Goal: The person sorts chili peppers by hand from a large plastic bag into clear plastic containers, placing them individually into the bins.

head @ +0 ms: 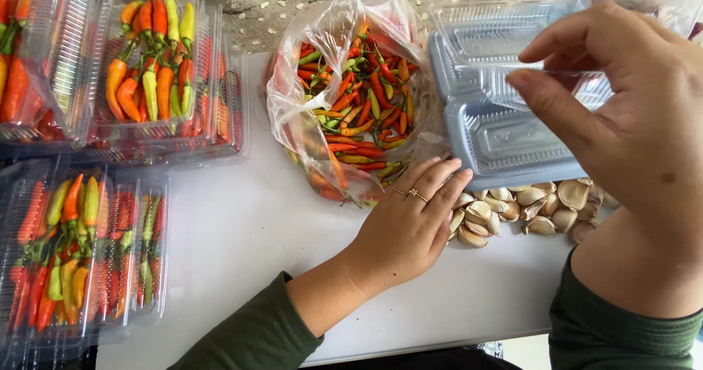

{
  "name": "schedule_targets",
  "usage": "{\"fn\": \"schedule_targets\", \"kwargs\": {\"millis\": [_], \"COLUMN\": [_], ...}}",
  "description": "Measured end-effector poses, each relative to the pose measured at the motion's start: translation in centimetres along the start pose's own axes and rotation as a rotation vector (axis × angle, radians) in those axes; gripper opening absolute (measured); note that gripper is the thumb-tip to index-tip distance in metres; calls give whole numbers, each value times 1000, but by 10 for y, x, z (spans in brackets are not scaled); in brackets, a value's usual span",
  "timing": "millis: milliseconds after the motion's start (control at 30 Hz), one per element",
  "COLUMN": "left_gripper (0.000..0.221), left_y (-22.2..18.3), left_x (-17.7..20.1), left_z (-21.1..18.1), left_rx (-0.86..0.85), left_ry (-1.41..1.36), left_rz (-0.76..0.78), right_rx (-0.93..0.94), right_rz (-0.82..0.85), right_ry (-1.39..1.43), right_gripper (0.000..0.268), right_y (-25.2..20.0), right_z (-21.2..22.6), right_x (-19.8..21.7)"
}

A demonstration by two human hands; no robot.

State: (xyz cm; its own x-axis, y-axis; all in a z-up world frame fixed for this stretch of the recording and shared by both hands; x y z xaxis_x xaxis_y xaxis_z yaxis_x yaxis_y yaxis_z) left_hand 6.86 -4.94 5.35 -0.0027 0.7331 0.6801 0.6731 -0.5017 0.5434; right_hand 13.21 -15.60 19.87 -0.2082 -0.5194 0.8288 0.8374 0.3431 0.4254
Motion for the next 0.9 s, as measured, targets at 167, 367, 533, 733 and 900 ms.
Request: {"fn": "schedule_targets", "kwargs": {"millis": [167, 367, 533, 733, 900], "left_gripper": [45, 59, 87, 58, 38], "left_y": [2, 0, -38, -74, -100], "left_x": [11, 42, 35, 37, 52], "left_z": [-4, 23, 72, 89, 104], "left_rx": [-17, 301, 653, 984, 1009], "left_ry": [-71, -740, -1468, -1481, -1368], "left_rz": [-43, -145, -370, -468, -542], "right_rx": [34, 142, 370, 586, 802], "right_rz": [-24, -67, 163, 346, 404], "right_ry": [79, 133, 121, 88, 250], "right_gripper": [27, 23, 16, 8, 18], "right_y": [-4, -10, -25, -63, -71], "right_z": [-2, 45, 91, 111, 144], "right_x": [8, 3, -59, -137, -140]}}
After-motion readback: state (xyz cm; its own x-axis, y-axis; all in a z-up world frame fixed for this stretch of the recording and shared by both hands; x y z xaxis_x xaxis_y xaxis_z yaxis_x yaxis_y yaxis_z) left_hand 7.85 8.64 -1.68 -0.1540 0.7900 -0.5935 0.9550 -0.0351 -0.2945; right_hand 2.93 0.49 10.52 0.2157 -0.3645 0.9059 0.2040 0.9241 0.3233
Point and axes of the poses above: each hand's wrist, its own y-axis towards the middle knuckle, its own x-axis out of the back of the hand, z = x × y, the point moved 10 cm from there along y, towards the middle knuckle, and after that the axes turned 1 degree about -x, right-handed, at the moved point
